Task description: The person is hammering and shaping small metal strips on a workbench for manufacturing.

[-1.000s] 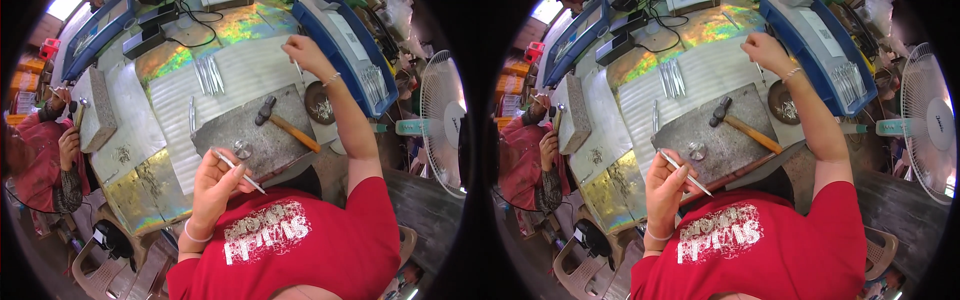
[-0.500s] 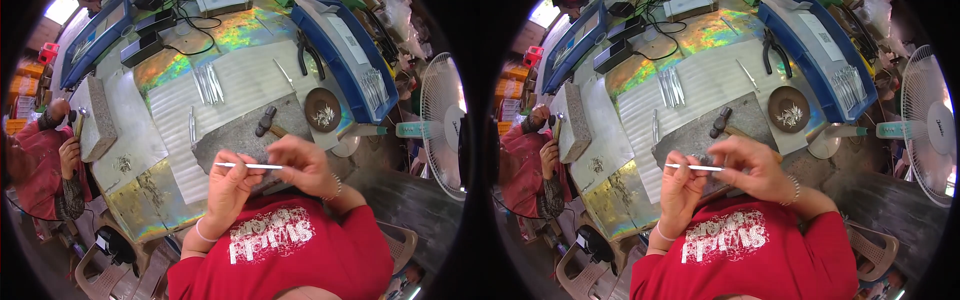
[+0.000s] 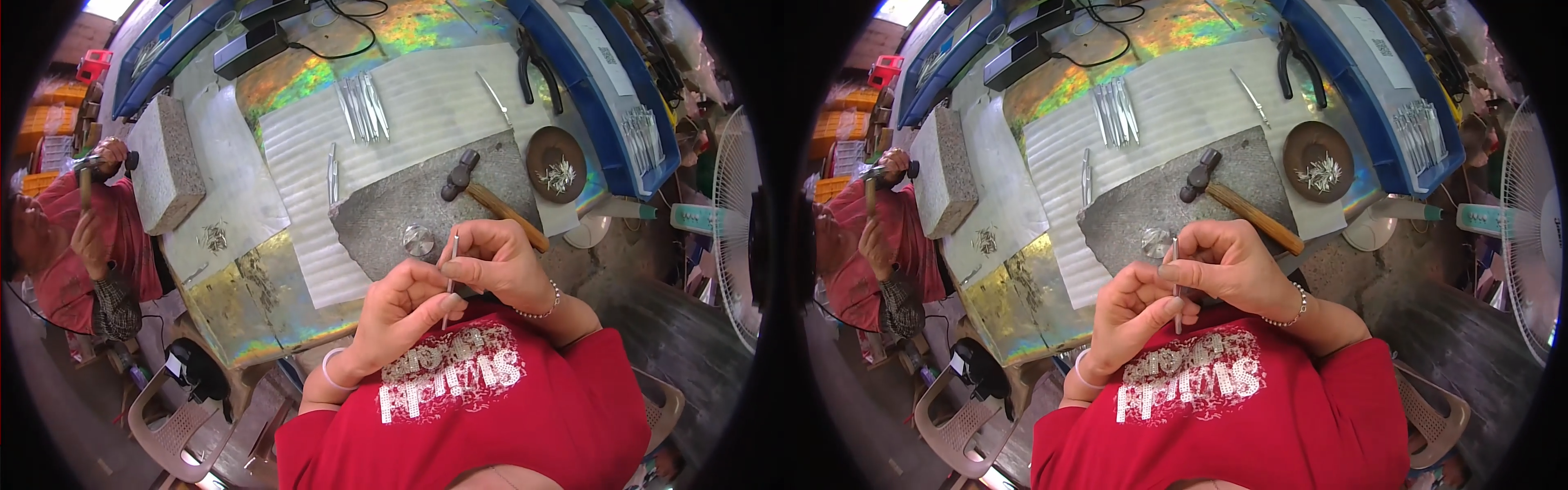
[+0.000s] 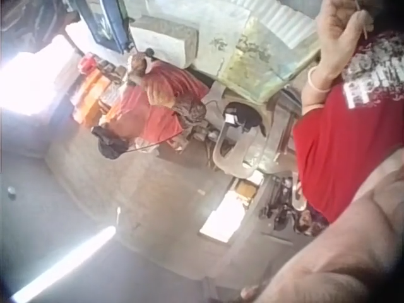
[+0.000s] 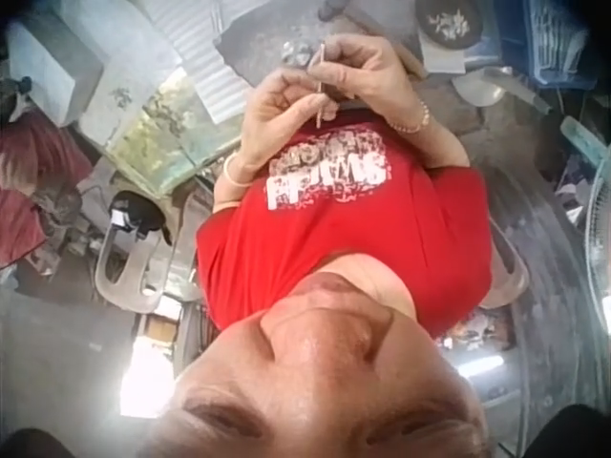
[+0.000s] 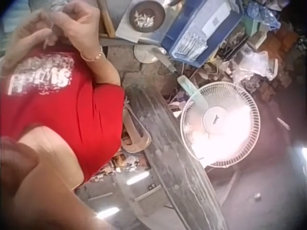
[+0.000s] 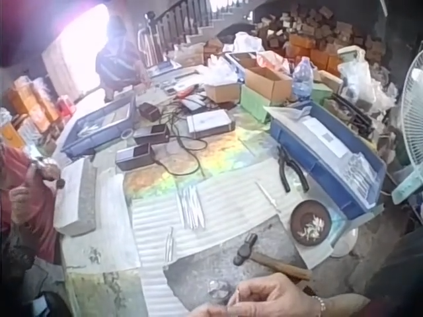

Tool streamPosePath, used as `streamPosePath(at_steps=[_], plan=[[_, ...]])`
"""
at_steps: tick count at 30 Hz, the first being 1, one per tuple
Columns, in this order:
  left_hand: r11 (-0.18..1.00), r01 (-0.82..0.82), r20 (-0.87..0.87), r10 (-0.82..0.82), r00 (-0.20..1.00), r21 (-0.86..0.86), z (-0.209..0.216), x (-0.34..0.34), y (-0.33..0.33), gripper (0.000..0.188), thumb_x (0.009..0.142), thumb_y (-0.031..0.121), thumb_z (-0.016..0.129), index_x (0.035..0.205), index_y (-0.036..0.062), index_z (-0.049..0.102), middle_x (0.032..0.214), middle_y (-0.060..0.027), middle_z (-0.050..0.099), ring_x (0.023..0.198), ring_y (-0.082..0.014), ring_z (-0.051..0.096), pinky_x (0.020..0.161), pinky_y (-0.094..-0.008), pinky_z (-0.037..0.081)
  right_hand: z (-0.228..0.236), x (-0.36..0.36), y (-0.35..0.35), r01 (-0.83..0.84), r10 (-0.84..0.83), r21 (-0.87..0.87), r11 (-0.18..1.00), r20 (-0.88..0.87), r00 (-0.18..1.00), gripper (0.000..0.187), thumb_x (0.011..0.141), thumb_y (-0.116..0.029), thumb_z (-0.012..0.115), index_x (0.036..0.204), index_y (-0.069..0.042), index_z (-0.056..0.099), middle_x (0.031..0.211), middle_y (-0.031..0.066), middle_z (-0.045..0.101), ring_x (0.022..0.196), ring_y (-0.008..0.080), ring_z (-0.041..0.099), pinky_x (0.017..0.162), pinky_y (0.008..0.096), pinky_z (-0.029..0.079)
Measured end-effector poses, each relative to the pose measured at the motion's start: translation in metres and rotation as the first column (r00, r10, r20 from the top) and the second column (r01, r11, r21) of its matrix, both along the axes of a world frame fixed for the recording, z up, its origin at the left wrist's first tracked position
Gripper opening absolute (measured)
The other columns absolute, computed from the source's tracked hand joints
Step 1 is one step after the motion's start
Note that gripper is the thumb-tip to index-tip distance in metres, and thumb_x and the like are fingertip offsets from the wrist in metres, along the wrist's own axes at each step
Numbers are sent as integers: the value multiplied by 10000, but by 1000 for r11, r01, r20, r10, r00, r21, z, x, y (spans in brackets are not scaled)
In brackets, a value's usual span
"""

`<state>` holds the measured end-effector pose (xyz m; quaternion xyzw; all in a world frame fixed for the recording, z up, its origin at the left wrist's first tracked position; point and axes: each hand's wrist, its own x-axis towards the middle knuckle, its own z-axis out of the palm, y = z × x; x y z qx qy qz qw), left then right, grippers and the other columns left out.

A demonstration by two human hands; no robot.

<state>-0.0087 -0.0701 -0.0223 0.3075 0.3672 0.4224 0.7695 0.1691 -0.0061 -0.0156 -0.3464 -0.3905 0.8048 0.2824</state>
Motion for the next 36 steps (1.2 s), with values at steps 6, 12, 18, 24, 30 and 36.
streamPosePath(at_steps=[6, 12, 18, 24, 30, 36], plan=[[994, 66, 63, -61, 996, -83, -7, -6, 6, 171, 909, 36, 547, 1043, -6, 450, 910, -122, 649, 834, -155, 642, 744, -285, 543, 1, -5, 4, -7, 4, -80, 997, -42, 999, 139, 883, -81, 608, 900, 46, 554, 740, 59, 608, 601, 108, 616, 516, 219, 507], [989, 72, 117, -57, 992, -131, -12, -9, 13, 160, 913, 39, 541, 1037, -2, 449, 904, -126, 648, 831, -159, 645, 749, -292, 543, 1, -13, 9, 27, -25, -95, 995, 16, 1000, 105, 872, -117, 632, 864, -20, 591, 714, -19, 585, 571, 2, 481, 477, 153, 345], [985, -6, 113, 26, 993, -174, -11, -10, 18, 170, 883, -2, 558, 1020, 8, 458, 835, -112, 637, 775, -182, 654, 739, -328, 559, -5, -18, 14, 34, -34, -57, 998, 11, 999, 98, 874, -113, 628, 886, -23, 591, 717, -16, 590, 573, 5, 492, 480, 153, 352], [994, -84, 46, 88, 995, -74, -5, -21, 26, 155, 903, 34, 547, 1036, 7, 473, 865, -82, 620, 779, -138, 630, 713, -278, 542, -13, -22, 21, 100, -99, 25, 995, -58, 993, 104, 884, -111, 618, 911, -16, 587, 730, -9, 585, 587, 17, 528, 494, 157, 403], [940, -337, 68, 339, 938, -43, -1, -39, 28, 194, 879, 50, 563, 1052, -4, 496, 841, -103, 623, 738, -156, 630, 670, -265, 526, -11, -21, 28, -18, 17, -13, 1000, -68, 998, 204, 872, -79, 612, 1054, -12, 551, 759, 43, 591, 538, 28, 470, 463, 161, 361], [902, -330, -394, 420, 818, 277, 25, -66, 99, 174, 922, 125, 534, 971, -29, 600, 905, -88, 594, 769, -140, 601, 629, -253, 526, -5, -1, 27, 64, -63, 7, 998, -63, 996, 297, 883, -67, 594, 1148, -28, 465, 815, -4, 542, 614, 15, 479, 502, 157, 385]])
